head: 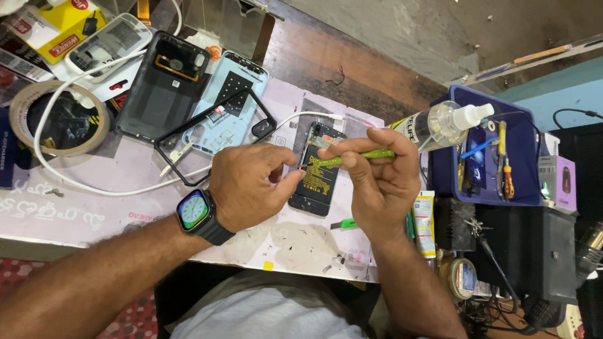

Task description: The person detaches the battery and internal components from a disassembled mobile phone, then plugs in a charging cable to check for power before using a small tool to work on the internal circuitry.

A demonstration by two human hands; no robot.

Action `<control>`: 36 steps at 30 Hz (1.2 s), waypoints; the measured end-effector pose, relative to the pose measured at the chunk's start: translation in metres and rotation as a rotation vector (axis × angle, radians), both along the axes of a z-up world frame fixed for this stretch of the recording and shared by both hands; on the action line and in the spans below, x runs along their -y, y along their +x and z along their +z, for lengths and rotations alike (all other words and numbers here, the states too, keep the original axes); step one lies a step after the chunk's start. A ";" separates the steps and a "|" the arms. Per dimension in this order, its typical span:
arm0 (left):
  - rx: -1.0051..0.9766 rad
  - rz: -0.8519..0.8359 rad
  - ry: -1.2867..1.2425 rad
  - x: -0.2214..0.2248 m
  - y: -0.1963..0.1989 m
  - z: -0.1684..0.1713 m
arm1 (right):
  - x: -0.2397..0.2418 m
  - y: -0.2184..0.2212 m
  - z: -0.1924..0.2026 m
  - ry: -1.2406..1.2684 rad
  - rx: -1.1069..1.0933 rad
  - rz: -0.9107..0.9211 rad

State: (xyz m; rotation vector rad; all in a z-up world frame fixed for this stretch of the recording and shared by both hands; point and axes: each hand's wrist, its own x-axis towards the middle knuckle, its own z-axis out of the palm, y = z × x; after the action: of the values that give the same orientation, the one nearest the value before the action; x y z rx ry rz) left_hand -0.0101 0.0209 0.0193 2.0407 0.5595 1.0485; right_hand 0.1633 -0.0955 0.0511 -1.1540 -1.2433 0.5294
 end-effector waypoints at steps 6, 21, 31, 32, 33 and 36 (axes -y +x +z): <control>0.000 -0.003 -0.012 0.000 0.000 0.000 | -0.002 0.002 0.000 0.009 -0.012 0.017; 0.000 -0.029 0.177 0.000 -0.003 0.004 | -0.005 0.006 -0.010 0.015 -0.165 0.029; 0.015 -0.027 0.180 -0.002 -0.002 0.003 | -0.004 0.003 -0.010 0.012 -0.126 0.044; 0.012 -0.025 0.174 -0.002 -0.002 0.003 | -0.004 0.003 -0.011 0.005 -0.129 0.043; 0.009 -0.025 0.176 -0.002 -0.002 0.003 | -0.005 0.004 -0.012 0.000 -0.131 0.042; 0.002 -0.023 0.178 -0.002 -0.001 0.003 | -0.006 0.005 -0.011 0.004 -0.111 0.063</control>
State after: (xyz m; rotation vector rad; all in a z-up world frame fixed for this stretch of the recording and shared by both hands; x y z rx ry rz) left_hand -0.0116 0.0225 0.0226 2.1945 0.4541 1.1215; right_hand 0.1687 -0.0898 0.0404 -1.0703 -1.1875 0.6290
